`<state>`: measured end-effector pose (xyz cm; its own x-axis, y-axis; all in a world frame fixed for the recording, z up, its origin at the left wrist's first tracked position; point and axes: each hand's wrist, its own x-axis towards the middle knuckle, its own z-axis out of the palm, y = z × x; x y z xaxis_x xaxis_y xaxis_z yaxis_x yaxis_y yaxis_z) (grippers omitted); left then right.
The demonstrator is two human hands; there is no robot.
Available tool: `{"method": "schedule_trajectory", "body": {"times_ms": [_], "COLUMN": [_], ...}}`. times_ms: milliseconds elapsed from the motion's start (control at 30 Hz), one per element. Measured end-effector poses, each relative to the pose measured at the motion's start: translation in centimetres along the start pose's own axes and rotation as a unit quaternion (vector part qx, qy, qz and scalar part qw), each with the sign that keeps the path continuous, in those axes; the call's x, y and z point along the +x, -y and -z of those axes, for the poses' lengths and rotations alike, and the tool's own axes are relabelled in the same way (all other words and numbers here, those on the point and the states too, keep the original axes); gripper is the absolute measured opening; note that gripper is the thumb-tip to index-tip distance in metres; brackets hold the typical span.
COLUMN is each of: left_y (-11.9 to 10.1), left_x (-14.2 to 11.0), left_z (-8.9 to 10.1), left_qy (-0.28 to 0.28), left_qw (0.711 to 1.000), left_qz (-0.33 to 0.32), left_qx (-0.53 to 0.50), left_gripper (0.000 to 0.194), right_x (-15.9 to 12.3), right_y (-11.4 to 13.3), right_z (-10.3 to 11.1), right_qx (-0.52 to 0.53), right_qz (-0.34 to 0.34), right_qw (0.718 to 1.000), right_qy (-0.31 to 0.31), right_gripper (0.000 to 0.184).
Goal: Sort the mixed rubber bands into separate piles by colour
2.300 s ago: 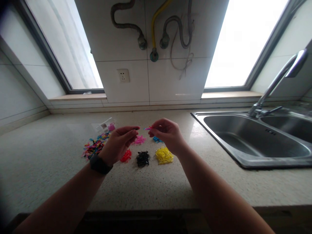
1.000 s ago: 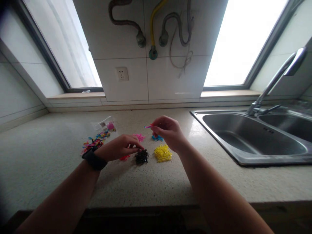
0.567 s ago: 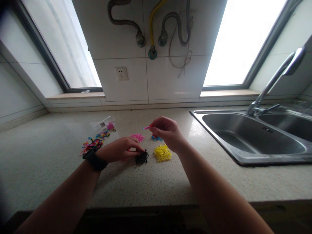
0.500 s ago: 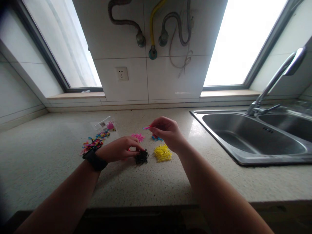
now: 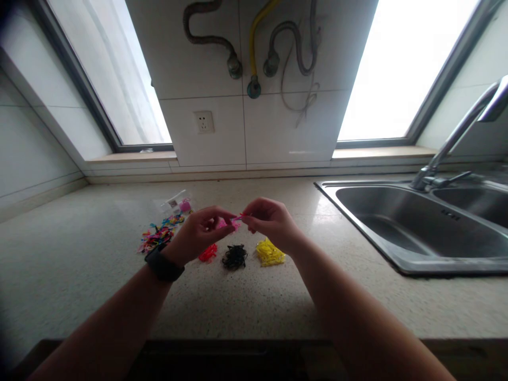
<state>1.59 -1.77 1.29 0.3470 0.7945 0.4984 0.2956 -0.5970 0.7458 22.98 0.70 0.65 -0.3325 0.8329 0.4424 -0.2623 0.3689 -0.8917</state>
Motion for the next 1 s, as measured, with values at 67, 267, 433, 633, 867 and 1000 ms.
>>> {"method": "schedule_trajectory", "body": {"times_ms": [67,267,433,633,867,1000], "left_y": [0.1,0.3,0.6,0.9,0.9,1.1], "left_x": [-0.1,-0.1,0.0,0.1,0.3,0.4], "left_z": [-0.1,-0.1,-0.3,-0.2,0.3,0.2], "left_qy": [-0.006,-0.028,-0.026,-0.054,-0.088,-0.102], "left_qw": [0.999,0.999,0.997,0.993,0.982,0.969], "left_qz": [0.011,-0.004,0.028,0.054,0.069,0.084], "left_qx": [-0.032,-0.037,-0.062,-0.092,-0.153,-0.21], "left_gripper": [0.031,0.023,0.024,0.024,0.024,0.023], "right_x": [0.0,0.0,0.0,0.0,-0.1,-0.1], "right_y": [-0.1,-0.3,-0.2,0.1,0.4,0.5], "right_z": [-0.2,-0.2,-0.4,-0.4,-0.4,-0.5], "right_qx": [-0.002,-0.024,-0.035,-0.034,-0.01,0.009], "right_qz": [-0.002,-0.009,-0.012,0.001,0.003,-0.005], "right_qw": [1.0,1.0,0.999,0.999,1.0,1.0], "right_qy": [0.005,0.012,0.008,-0.01,-0.017,-0.011], "right_gripper": [0.018,0.019,0.019,0.021,0.017,0.017]}}
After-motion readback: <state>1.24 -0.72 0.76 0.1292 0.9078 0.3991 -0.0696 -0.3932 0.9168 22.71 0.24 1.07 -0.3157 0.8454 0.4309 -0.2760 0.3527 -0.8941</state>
